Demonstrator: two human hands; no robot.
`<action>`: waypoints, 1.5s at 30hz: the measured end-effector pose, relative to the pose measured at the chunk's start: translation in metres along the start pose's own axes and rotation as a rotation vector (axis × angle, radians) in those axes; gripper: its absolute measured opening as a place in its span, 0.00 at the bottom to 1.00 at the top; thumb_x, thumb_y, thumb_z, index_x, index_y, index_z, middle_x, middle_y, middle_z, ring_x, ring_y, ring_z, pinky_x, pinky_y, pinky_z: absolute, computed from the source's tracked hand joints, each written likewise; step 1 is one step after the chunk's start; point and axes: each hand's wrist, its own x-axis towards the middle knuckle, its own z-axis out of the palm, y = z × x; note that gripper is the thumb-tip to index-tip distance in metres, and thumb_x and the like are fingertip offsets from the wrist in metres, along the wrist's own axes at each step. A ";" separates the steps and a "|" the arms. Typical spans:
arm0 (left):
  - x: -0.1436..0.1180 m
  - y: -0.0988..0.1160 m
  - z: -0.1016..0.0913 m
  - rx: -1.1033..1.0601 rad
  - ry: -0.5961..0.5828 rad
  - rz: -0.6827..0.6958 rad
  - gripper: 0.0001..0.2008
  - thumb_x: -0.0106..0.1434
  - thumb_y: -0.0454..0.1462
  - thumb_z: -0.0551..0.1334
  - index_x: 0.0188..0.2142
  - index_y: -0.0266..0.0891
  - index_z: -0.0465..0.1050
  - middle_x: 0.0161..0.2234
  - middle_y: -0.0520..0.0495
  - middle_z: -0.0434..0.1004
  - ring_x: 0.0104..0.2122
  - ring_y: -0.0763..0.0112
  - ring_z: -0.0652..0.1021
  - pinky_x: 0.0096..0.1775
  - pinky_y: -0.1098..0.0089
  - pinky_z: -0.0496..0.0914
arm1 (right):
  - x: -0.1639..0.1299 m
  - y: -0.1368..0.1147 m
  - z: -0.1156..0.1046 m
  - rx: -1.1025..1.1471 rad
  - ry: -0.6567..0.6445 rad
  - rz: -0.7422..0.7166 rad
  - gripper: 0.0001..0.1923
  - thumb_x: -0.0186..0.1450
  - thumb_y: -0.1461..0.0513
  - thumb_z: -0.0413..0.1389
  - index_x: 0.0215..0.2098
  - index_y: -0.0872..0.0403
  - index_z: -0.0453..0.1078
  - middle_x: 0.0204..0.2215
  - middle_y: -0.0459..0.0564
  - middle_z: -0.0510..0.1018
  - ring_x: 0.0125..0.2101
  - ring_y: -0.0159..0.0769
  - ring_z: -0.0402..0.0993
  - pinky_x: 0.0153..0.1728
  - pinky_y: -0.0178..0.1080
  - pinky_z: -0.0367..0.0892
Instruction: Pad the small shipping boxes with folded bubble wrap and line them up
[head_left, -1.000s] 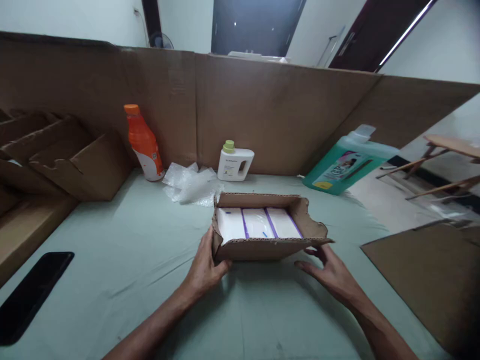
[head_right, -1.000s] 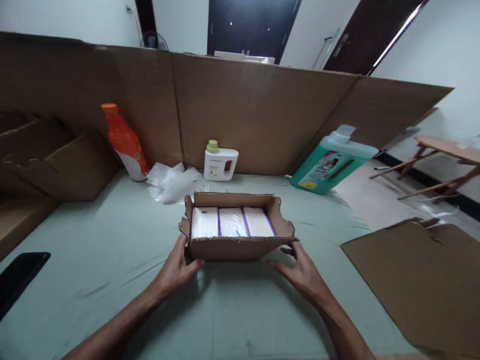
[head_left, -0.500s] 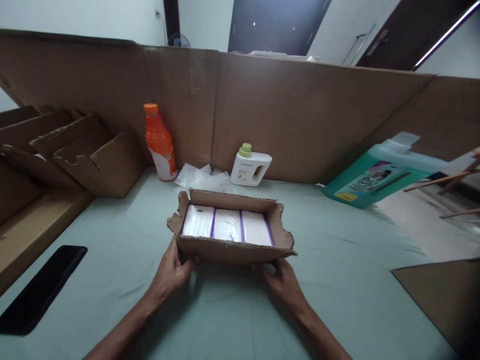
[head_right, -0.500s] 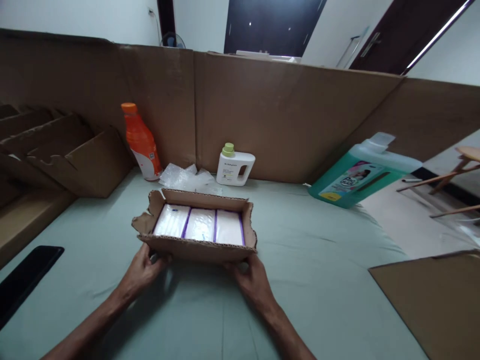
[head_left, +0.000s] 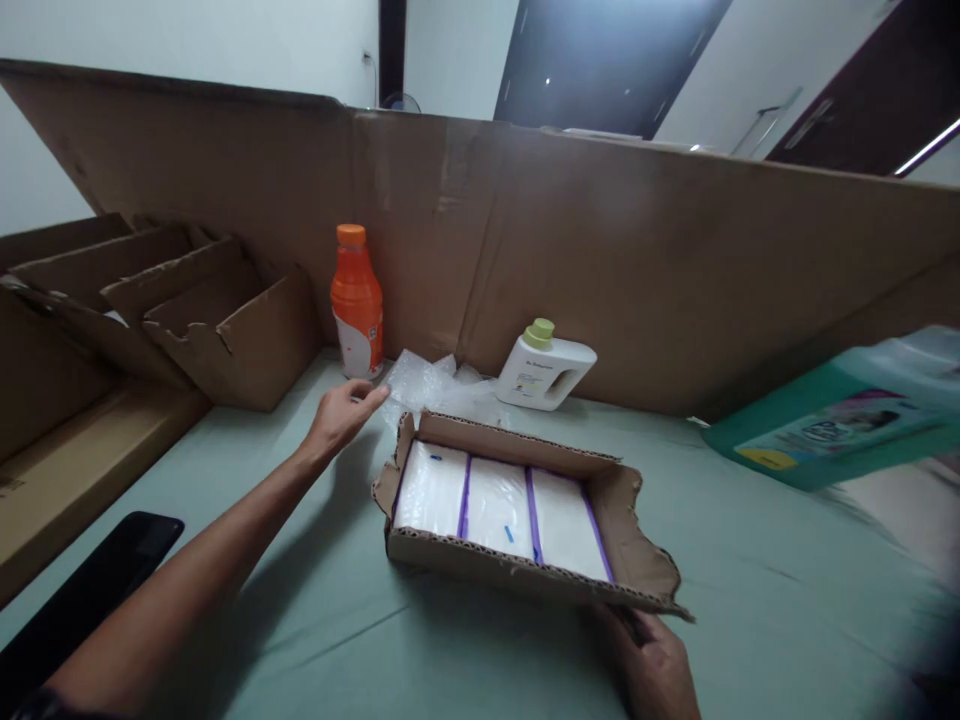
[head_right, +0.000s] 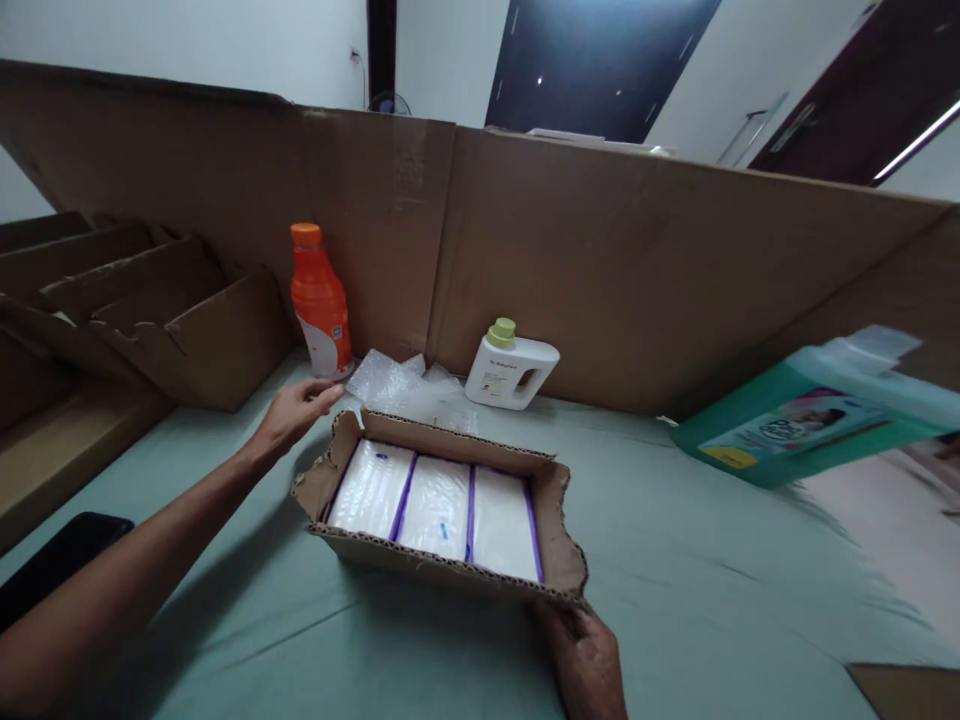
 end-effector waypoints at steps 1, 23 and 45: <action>0.016 0.004 0.012 -0.014 0.003 -0.008 0.18 0.45 0.49 0.69 0.27 0.37 0.76 0.26 0.46 0.78 0.30 0.62 0.78 0.30 0.69 0.68 | 0.000 0.002 0.001 -0.025 0.017 0.011 0.18 0.49 0.47 0.66 0.28 0.53 0.83 0.29 0.55 0.86 0.34 0.53 0.83 0.34 0.41 0.79; -0.235 -0.009 -0.109 0.261 -0.006 0.672 0.03 0.57 0.31 0.59 0.30 0.40 0.69 0.61 0.41 0.68 0.54 0.54 0.74 0.51 0.57 0.72 | -0.072 -0.030 0.021 0.071 0.027 -0.158 0.18 0.61 0.49 0.60 0.37 0.53 0.80 0.36 0.55 0.85 0.39 0.46 0.82 0.44 0.41 0.77; -0.339 -0.004 -0.006 0.445 -0.879 0.545 0.16 0.63 0.44 0.65 0.47 0.38 0.73 0.62 0.38 0.70 0.58 0.54 0.73 0.59 0.55 0.68 | -0.082 -0.070 0.051 -0.518 -0.479 -0.551 0.18 0.64 0.64 0.55 0.51 0.52 0.76 0.42 0.52 0.85 0.40 0.43 0.81 0.43 0.42 0.74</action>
